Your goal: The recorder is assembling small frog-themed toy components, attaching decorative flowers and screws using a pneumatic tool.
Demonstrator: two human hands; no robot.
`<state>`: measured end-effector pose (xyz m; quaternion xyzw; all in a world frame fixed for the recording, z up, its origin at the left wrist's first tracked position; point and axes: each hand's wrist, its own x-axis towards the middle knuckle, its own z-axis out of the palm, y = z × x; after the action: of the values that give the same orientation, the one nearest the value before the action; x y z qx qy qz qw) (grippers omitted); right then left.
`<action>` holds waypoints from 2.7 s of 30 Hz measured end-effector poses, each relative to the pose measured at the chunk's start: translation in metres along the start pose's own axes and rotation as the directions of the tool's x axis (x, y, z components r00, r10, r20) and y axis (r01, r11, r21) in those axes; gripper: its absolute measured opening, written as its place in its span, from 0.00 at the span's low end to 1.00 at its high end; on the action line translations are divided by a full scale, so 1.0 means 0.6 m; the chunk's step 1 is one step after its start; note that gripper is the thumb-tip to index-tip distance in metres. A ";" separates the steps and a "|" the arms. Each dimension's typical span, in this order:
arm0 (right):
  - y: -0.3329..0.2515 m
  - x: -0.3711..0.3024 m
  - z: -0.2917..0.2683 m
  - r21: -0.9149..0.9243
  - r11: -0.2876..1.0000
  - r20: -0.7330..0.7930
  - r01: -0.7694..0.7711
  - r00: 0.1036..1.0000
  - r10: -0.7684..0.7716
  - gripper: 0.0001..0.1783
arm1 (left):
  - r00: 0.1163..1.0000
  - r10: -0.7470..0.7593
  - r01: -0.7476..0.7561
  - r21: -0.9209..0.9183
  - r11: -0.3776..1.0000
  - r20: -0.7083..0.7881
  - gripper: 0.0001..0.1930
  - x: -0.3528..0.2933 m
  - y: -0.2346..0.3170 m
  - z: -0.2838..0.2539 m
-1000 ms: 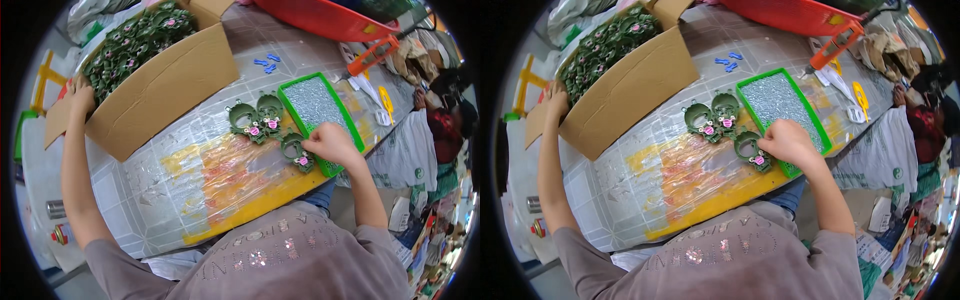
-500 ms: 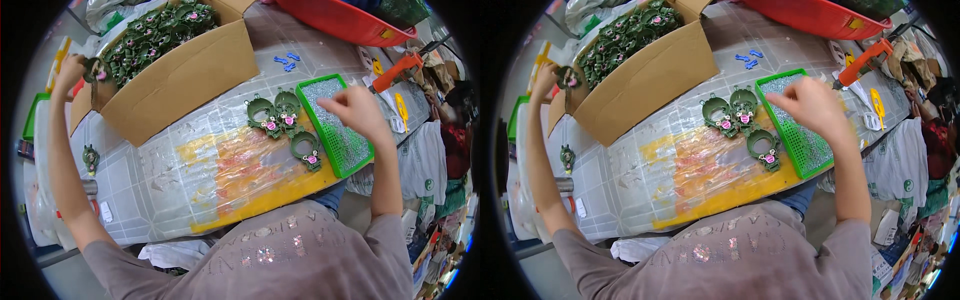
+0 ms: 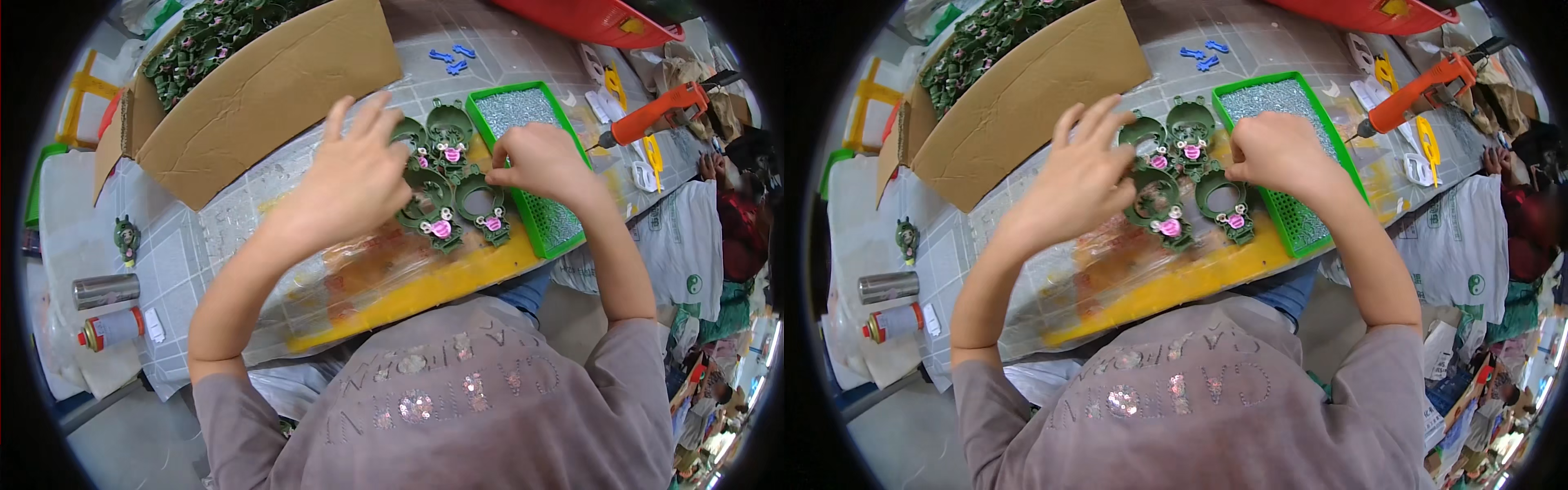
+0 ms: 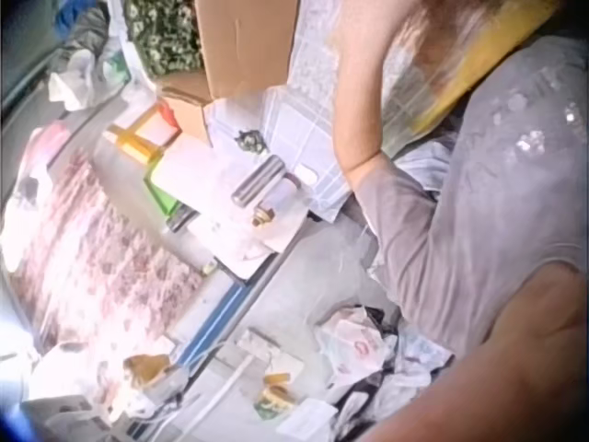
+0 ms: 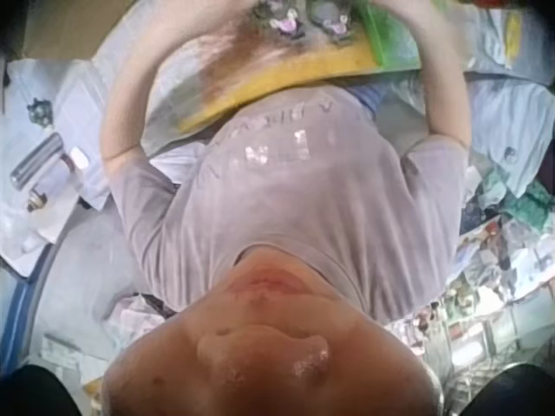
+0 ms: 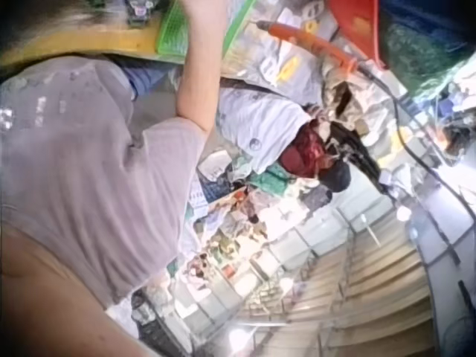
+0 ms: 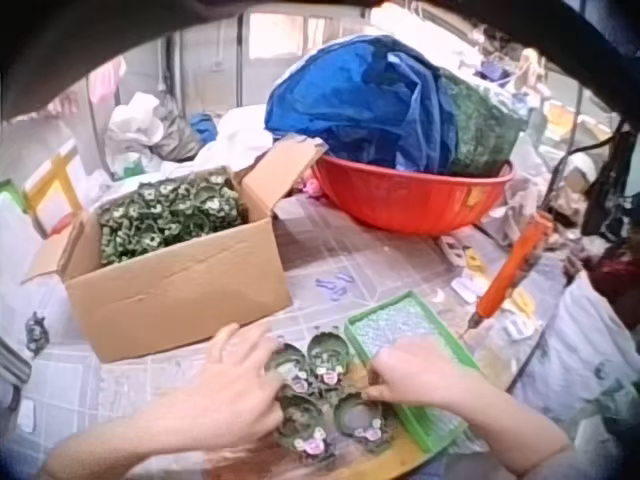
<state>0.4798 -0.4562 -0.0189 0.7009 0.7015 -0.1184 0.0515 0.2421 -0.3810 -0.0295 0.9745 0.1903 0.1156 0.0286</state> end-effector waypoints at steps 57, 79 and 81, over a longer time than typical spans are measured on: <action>-0.425 0.529 -0.175 0.084 0.990 -0.206 0.110 0.974 -0.091 0.21 | 0.304 -0.945 0.949 0.042 0.311 0.117 0.15 -0.101 -0.479 -0.206; -0.189 0.310 -0.141 0.529 0.765 -0.264 0.367 0.928 -0.262 0.17 | 0.898 -0.305 0.390 0.252 0.886 -0.317 0.05 -0.118 -0.101 -0.202; -0.133 0.262 -0.086 0.589 0.766 -0.099 0.258 0.964 -0.248 0.15 | 0.947 -0.216 0.271 0.234 0.934 -0.237 0.06 -0.101 -0.012 -0.147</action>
<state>0.4036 -0.2902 0.0009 0.5814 0.7167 -0.3331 -0.1933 0.1643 -0.3963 0.0425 0.9208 0.3259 0.1859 -0.1071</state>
